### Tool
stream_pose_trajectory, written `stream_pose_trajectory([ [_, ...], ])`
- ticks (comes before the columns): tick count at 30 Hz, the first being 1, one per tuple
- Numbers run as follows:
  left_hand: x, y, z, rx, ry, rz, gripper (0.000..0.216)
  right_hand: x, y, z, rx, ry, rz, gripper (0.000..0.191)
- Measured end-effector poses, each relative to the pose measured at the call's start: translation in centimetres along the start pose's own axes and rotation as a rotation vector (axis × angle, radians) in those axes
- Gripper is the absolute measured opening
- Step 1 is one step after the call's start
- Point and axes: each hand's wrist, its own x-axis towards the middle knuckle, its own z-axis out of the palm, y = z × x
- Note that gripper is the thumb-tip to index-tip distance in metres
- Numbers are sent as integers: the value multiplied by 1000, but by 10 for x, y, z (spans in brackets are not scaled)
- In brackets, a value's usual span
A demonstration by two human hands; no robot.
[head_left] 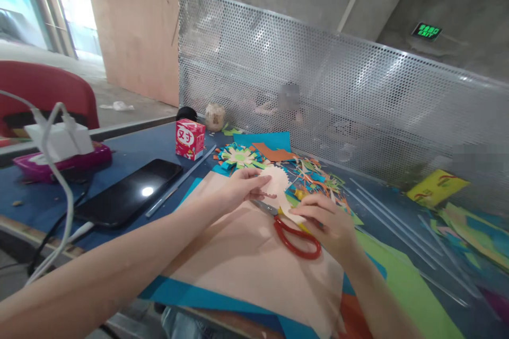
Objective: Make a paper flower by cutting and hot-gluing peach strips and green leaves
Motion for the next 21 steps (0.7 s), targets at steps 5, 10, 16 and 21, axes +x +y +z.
stream_pose_trajectory([
  [5, -10, 11, 15, 305, 70, 89, 24, 2, 1, 4, 187, -18, 224, 14],
  [10, -16, 18, 28, 407, 88, 90, 21, 3, -1, 10, 226, -4, 370, 15],
  [16, -12, 11, 27, 437, 57, 98, 15, 4, -1, 11, 252, -24, 448, 16],
  [21, -13, 9, 26, 422, 49, 100, 14, 5, -2, 11, 249, -53, 481, 17],
])
